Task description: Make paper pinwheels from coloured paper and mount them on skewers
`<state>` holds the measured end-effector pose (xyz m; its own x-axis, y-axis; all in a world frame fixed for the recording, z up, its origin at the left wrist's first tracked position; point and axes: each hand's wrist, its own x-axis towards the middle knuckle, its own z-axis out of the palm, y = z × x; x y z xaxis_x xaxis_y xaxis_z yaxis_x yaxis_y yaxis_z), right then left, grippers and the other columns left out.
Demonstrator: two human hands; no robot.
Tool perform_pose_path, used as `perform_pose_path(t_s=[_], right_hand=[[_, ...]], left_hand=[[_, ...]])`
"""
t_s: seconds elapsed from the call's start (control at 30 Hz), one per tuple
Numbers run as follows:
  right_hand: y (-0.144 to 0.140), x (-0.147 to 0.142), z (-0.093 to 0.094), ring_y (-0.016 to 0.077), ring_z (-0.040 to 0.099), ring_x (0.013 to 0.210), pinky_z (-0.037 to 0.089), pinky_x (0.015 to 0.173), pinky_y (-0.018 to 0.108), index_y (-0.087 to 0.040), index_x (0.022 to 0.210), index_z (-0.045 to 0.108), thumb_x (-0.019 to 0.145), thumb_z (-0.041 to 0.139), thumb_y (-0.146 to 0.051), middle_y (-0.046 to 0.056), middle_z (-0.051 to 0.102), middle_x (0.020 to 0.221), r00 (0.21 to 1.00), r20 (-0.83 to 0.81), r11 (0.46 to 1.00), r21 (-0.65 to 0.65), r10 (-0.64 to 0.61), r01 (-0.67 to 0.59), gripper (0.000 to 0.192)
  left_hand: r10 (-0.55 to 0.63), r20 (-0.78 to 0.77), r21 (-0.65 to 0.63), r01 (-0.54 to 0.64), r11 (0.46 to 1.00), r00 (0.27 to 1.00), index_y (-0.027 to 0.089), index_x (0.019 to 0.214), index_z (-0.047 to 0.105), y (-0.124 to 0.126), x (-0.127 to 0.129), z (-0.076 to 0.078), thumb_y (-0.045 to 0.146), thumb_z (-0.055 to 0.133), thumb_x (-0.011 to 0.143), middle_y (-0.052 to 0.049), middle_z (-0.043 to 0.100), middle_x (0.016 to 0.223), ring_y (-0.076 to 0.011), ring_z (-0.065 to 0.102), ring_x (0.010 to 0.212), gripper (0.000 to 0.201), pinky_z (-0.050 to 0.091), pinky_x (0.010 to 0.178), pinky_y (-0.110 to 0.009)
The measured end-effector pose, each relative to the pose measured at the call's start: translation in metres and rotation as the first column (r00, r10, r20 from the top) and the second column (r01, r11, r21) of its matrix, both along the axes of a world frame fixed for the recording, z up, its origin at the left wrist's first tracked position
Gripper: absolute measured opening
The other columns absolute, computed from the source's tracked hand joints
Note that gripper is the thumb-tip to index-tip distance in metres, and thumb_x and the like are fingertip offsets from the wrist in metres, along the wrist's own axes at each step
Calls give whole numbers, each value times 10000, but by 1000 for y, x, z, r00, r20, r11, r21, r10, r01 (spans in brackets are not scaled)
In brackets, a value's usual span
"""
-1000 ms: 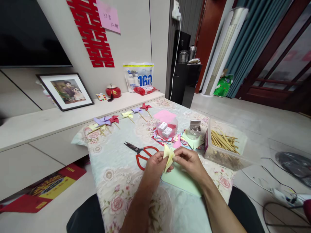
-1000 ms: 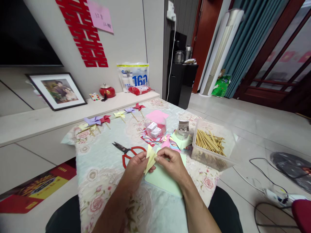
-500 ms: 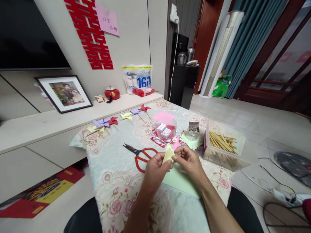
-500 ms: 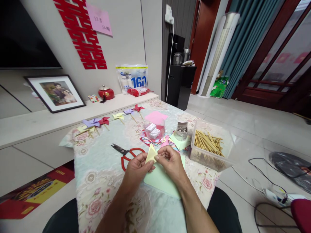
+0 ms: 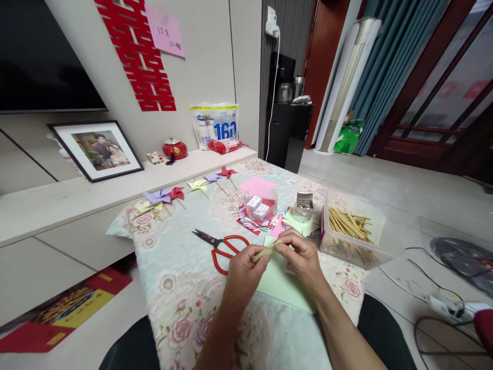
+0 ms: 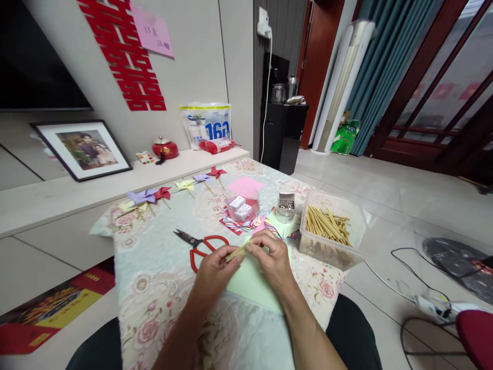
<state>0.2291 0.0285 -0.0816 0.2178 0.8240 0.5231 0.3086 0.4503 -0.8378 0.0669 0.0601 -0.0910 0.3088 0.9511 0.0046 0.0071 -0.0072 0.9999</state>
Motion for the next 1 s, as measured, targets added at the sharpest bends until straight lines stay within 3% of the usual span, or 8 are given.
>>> perform_pose_path(t_s=[0.13, 0.3, 0.43, 0.57, 0.73, 0.8, 0.9, 1.0], right_hand=[[-2, -1, 1, 205, 617, 815, 479, 743, 339, -253, 842, 754, 858, 681, -171, 31, 659, 834, 994, 30, 989, 99, -110, 106, 111], [-8, -7, 6, 209, 599, 772, 483, 687, 352, -257, 915, 757, 899, 610, -124, 52, 649, 816, 925, 328, 954, 283, -192, 97, 199], [-11, -14, 8, 221, 580, 808, 483, 690, 357, -232, 970, 737, 924, 577, -109, 87, 663, 883, 827, 550, 952, 299, -115, -66, 207], [-10, -20, 6, 253, 601, 955, 511, 791, 401, -256, 1104, 719, 945, 512, -92, 117, 679, 1061, 797, 602, 968, 220, -39, -119, 308], [-7, -20, 0, 241, 653, 1000, 529, 845, 374, -249, 1162, 693, 951, 541, -130, 107, 697, 1082, 947, 309, 987, 155, -88, 41, 285], [-6, -20, -1, 214, 679, 848, 537, 748, 331, -233, 1079, 711, 949, 580, -204, 75, 714, 950, 984, 169, 998, 23, -58, 55, 187], [-5, -23, -2, 163, 619, 608, 491, 574, 272, -207, 956, 718, 925, 619, -297, 15, 673, 721, 999, 15, 984, -177, 41, -37, 138], [-6, -26, -2, 147, 567, 549, 435, 511, 250, -200, 836, 710, 881, 655, -324, -11, 635, 619, 999, 8, 971, -232, 52, -49, 143]], left_hand=[[-7, 149, -343, 58, 937, 989, 144, 1022, 668, -1, -5, -1, 375, 811, 676, -57, 734, 760, -165, 645, 564, 439, 455, 516, -250], [-77, 375, -570, 295, 767, 924, 115, 844, 670, -5, -10, 11, 698, 591, 807, -136, 740, 718, -200, 686, 558, 589, 484, 500, -275], [36, 510, -474, 246, 846, 859, 155, 828, 654, -4, -9, 10, 501, 780, 752, -34, 700, 716, -139, 635, 588, 376, 471, 528, -230], [135, 483, -427, 98, 899, 865, 159, 764, 650, -1, -8, 6, 332, 879, 636, 28, 625, 647, -86, 529, 550, 314, 407, 523, -200], [278, 426, -396, -99, 913, 861, 143, 774, 673, 3, -7, 5, 373, 889, 597, -4, 656, 686, -91, 536, 583, 361, 383, 529, -204], [279, 435, -387, -102, 916, 856, 135, 767, 677, 3, -6, 5, 367, 891, 596, -13, 663, 686, -100, 549, 597, 359, 404, 546, -212], [235, 472, -360, -58, 931, 849, 131, 774, 683, 2, -4, 7, 357, 896, 592, -13, 670, 693, -105, 555, 593, 360, 434, 566, -227], [196, 490, -329, -28, 944, 850, 141, 777, 682, 1, -2, 8, 366, 885, 611, -6, 673, 700, -106, 562, 583, 345, 457, 580, -237]])
